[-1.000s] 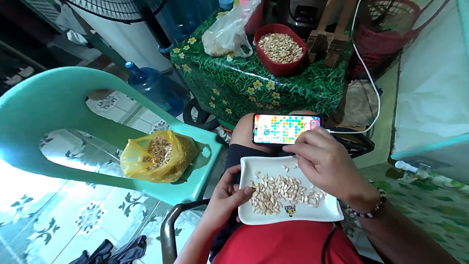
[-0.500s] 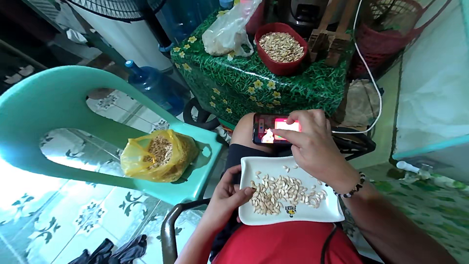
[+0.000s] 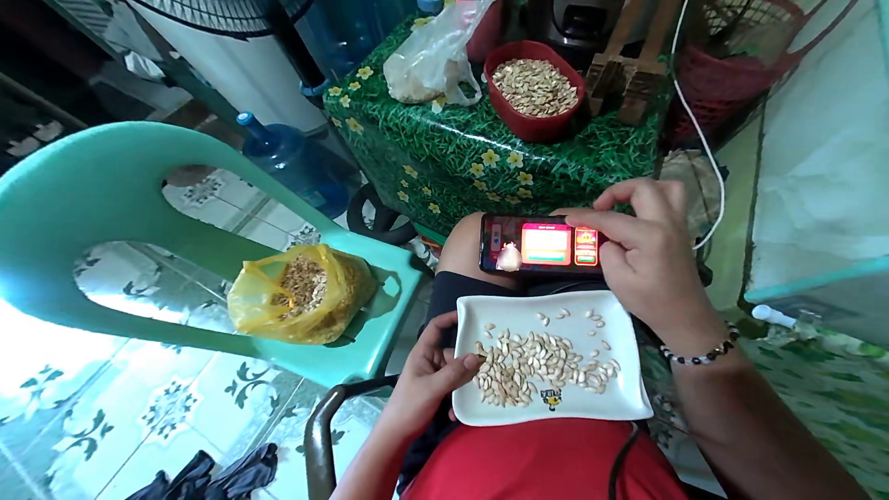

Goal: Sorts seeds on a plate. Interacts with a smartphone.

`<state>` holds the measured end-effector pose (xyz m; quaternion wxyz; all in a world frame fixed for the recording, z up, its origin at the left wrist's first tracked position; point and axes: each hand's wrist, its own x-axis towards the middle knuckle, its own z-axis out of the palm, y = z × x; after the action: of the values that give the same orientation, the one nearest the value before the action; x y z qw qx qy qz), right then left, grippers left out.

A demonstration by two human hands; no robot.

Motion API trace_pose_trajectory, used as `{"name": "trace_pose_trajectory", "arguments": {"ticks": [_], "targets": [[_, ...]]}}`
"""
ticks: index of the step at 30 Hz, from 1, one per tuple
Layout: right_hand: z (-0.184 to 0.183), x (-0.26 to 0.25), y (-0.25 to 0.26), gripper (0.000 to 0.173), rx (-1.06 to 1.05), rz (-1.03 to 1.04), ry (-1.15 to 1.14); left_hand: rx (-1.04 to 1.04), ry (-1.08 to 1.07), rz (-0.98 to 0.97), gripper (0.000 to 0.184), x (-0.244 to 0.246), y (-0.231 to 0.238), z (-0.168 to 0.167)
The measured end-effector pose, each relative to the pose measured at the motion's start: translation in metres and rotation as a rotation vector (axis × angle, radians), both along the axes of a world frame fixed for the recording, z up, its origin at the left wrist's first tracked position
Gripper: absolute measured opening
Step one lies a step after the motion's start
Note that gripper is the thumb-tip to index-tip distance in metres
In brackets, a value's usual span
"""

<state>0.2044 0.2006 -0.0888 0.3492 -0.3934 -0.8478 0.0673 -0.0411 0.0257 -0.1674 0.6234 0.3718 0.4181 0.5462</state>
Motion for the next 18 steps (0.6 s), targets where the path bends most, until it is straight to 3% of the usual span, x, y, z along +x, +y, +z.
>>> {"name": "trace_pose_trajectory", "arguments": {"ticks": [18], "targets": [[-0.013, 0.009, 0.003, 0.044, -0.036, -0.046, -0.033, -0.020, 0.027, 0.006, 0.057, 0.001, 0.001, 0.003]]}}
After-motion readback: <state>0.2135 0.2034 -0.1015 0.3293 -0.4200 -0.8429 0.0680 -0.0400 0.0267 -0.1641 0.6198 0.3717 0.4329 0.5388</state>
